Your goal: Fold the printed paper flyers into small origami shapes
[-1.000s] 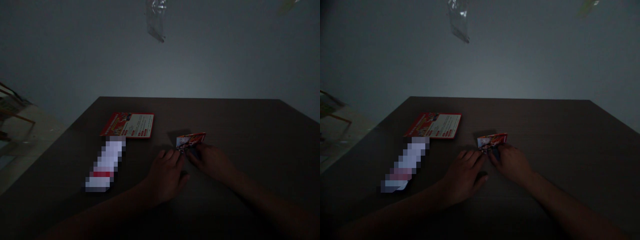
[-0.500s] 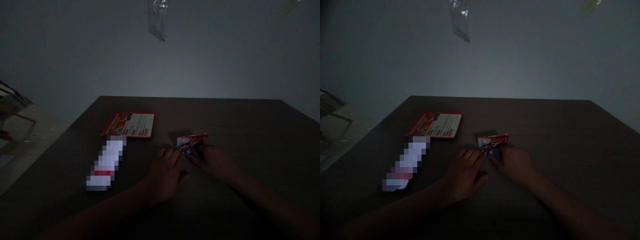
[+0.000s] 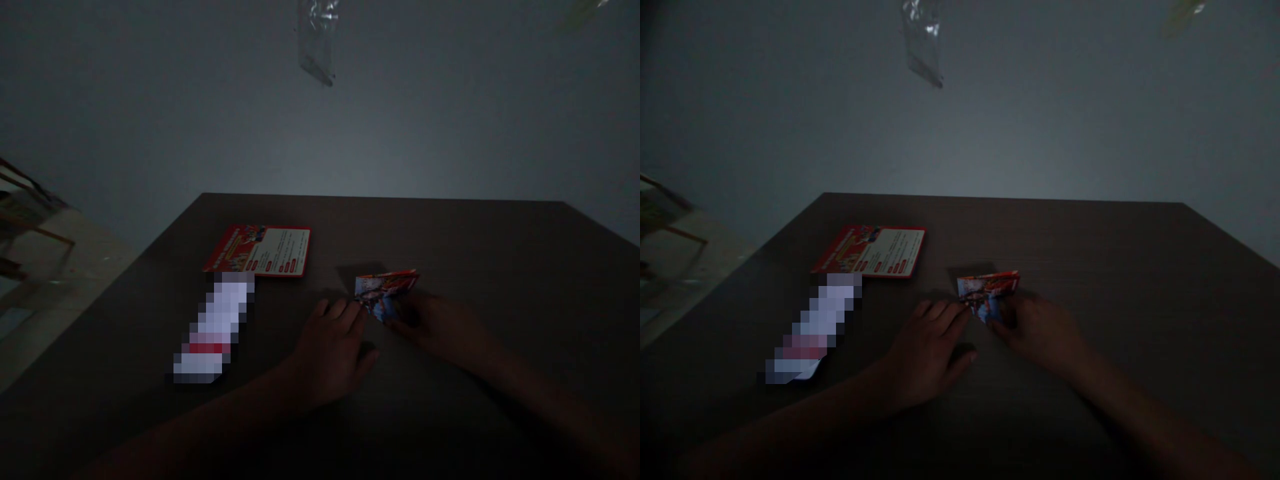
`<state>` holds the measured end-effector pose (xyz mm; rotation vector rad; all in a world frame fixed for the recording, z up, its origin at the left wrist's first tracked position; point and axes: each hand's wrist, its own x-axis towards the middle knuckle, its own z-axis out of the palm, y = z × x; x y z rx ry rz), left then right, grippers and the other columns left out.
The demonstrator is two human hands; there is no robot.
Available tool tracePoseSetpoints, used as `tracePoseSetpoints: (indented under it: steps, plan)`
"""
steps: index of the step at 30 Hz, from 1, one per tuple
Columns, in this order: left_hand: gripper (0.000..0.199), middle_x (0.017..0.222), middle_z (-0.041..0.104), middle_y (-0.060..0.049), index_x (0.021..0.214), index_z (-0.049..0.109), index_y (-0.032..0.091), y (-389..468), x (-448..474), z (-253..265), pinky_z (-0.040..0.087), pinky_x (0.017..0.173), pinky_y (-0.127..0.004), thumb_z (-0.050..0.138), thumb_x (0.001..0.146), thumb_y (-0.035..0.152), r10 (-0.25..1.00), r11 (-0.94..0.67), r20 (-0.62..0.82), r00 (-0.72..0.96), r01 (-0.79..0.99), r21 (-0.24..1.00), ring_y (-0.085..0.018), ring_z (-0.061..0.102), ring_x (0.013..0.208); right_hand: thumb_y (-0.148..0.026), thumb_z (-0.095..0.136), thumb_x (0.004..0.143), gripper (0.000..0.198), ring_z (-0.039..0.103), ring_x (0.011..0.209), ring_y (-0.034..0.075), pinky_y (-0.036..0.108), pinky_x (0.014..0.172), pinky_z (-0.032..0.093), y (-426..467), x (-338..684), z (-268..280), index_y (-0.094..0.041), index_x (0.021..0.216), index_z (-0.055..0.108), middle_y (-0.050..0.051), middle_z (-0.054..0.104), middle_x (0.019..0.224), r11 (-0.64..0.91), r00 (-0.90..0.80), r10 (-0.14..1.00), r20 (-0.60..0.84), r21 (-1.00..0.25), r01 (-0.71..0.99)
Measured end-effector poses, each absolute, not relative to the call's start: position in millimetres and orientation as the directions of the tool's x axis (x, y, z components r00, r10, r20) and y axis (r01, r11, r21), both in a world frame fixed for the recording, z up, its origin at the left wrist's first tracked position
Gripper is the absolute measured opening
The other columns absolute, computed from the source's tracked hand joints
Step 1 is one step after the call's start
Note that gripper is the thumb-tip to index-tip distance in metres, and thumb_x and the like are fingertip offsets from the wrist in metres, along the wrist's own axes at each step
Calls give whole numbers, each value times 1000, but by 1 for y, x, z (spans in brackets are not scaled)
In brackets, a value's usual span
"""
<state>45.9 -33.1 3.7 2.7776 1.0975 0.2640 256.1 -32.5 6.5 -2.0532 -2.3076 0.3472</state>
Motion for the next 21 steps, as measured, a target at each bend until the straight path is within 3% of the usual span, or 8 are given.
tracePoseSetpoints:
  steps: [9,21]
  plan:
    - [49,121,54,-10,126,47,13,-33,46,5,34,93,-43,50,87,43,693,-717,95,715,667,204,-27,45,110,-45,48,84,28,58,53,16,25,46,30,-39,274,10,-22,76,62,3,66,65,109,-184,951,-247,-288,951]
    - [44,120,52,-10,125,49,22,-33,47,4,35,91,-46,51,87,44,686,-723,86,722,665,186,-29,44,111,-30,57,77,13,54,52,14,24,47,32,-37,283,10,-20,79,64,1,64,63,86,-213,932,-293,-394,915]
